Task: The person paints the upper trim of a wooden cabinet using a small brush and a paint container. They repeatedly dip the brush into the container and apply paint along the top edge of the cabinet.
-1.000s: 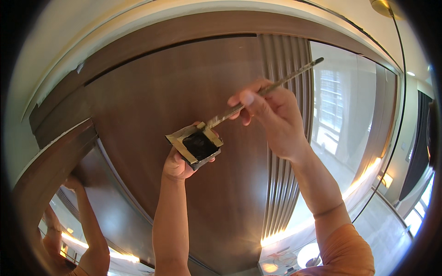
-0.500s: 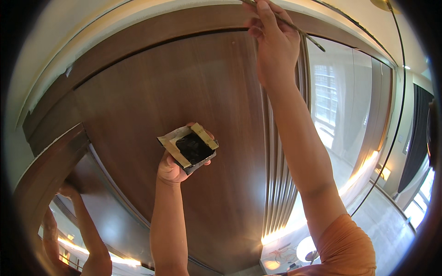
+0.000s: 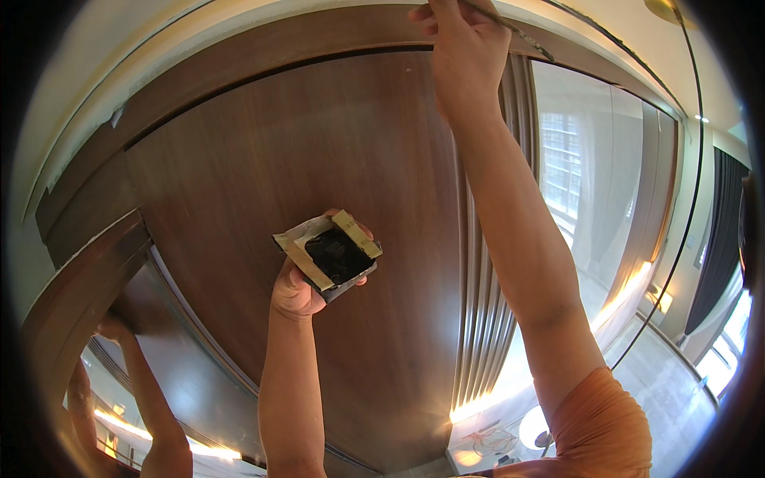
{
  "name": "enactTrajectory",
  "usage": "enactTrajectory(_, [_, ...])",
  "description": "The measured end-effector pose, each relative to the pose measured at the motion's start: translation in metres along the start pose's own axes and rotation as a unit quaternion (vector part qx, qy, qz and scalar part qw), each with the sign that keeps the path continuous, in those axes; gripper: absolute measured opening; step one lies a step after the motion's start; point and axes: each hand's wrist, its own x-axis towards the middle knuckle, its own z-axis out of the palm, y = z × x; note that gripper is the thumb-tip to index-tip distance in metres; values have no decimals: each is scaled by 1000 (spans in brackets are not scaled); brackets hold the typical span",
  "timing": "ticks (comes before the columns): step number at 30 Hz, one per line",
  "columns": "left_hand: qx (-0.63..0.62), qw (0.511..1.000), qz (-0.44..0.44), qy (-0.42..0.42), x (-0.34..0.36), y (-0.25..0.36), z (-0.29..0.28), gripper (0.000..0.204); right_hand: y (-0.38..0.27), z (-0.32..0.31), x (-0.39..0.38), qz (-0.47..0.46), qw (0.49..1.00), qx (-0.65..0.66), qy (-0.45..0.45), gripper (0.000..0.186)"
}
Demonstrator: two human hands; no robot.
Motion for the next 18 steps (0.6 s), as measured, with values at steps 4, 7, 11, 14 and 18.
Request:
enactTrajectory(4, [-1, 1000, 0, -2, 1, 0, -1, 99, -4, -6, -1, -24, 998, -54, 19, 21])
enactTrajectory(7, [-7, 1000, 0, -4, 1, 0, -1, 100, -8, -10, -3, -46, 996, -64, 37, 21])
enactTrajectory(11, [-2, 1000, -1, -4, 1, 0, -1, 101, -12, -10, -18, -52, 976, -186, 105, 18])
enactTrajectory(14, [6, 1000, -5, -2, 1, 1, -1, 101, -9, 5, -29, -96, 972, -191, 95, 19])
enactTrajectory(18, [4, 1000, -5, 10, 1, 2, 1, 104, -2, 26, -41, -153, 969, -183, 71, 21])
